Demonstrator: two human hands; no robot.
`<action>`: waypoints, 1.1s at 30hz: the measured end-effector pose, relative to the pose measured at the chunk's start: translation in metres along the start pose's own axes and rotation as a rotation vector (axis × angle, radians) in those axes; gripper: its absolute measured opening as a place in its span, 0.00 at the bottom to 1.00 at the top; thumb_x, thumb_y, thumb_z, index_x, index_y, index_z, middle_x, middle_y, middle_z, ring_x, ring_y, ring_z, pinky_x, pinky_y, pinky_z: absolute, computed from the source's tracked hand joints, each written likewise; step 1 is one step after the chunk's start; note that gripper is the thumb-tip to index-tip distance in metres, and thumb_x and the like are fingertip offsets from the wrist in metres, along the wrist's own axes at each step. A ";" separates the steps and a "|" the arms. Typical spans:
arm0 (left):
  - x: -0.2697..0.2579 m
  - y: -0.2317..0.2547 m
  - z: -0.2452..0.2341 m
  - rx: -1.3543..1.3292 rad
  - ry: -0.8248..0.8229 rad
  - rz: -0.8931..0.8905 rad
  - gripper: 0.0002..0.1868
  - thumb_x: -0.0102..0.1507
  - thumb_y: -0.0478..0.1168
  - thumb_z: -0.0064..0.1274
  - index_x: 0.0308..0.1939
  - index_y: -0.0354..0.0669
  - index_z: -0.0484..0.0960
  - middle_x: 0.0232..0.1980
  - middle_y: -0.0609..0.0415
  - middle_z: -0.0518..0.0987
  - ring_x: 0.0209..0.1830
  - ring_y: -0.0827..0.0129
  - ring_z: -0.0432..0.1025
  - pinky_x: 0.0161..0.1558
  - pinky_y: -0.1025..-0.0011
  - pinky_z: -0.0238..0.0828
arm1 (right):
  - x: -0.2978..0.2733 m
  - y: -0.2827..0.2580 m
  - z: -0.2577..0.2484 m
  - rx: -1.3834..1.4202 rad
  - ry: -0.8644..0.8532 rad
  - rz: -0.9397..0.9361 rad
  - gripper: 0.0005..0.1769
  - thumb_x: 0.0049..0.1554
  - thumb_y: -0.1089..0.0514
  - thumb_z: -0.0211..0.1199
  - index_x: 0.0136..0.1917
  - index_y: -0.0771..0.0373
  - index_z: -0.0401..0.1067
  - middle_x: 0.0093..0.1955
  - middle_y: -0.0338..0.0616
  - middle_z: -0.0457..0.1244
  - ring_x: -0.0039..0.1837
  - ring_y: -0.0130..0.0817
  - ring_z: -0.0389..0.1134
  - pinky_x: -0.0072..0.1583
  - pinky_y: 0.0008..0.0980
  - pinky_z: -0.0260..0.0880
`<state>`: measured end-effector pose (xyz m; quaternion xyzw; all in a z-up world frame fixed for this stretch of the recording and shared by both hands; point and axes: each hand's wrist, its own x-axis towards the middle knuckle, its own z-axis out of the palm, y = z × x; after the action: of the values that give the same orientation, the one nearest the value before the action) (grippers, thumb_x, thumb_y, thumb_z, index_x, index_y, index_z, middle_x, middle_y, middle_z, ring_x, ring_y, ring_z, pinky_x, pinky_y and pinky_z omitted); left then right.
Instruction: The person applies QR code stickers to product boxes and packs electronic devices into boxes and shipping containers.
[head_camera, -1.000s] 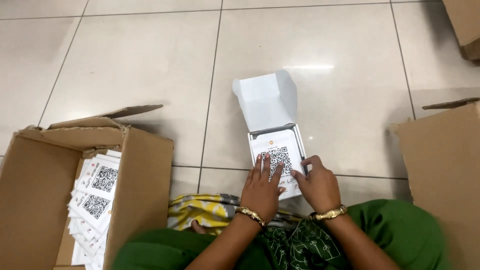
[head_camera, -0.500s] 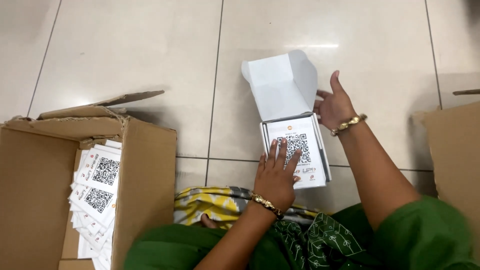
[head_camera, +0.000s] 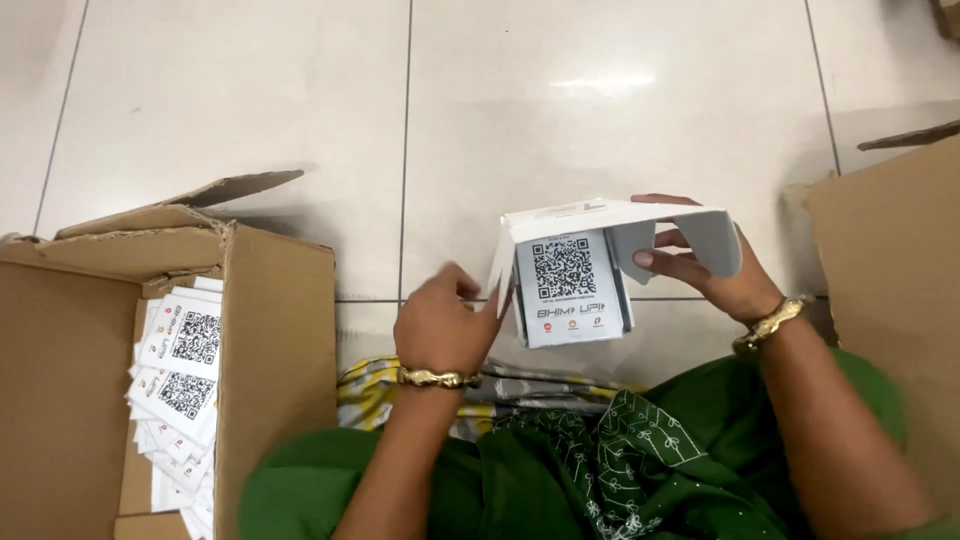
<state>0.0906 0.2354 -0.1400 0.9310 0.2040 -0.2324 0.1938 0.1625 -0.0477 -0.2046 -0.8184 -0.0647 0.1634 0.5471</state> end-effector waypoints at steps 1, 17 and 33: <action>0.008 -0.005 0.008 0.005 0.003 -0.008 0.25 0.66 0.63 0.58 0.41 0.45 0.87 0.46 0.44 0.87 0.45 0.52 0.80 0.44 0.59 0.74 | -0.002 -0.004 0.003 0.007 -0.006 -0.002 0.37 0.47 0.59 0.74 0.70 0.54 0.70 0.58 0.44 0.71 0.59 0.39 0.74 0.56 0.40 0.76; 0.047 -0.020 0.042 -0.700 0.053 0.704 0.36 0.62 0.35 0.62 0.73 0.51 0.66 0.70 0.38 0.75 0.67 0.50 0.74 0.49 0.64 0.82 | -0.010 -0.014 -0.002 -0.188 -0.088 0.112 0.45 0.47 0.49 0.73 0.76 0.46 0.63 0.65 0.47 0.68 0.59 0.40 0.75 0.54 0.41 0.78; 0.036 -0.011 0.040 0.036 -0.189 0.379 0.31 0.61 0.31 0.54 0.66 0.68 0.79 0.56 0.49 0.85 0.49 0.63 0.83 0.49 0.64 0.79 | -0.013 0.012 0.007 -0.454 -0.313 0.077 0.44 0.47 0.56 0.72 0.74 0.31 0.62 0.60 0.41 0.71 0.58 0.37 0.75 0.58 0.38 0.77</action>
<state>0.1003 0.2370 -0.1947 0.9302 0.0021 -0.2816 0.2355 0.1470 -0.0504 -0.2151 -0.8867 -0.1523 0.2898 0.3264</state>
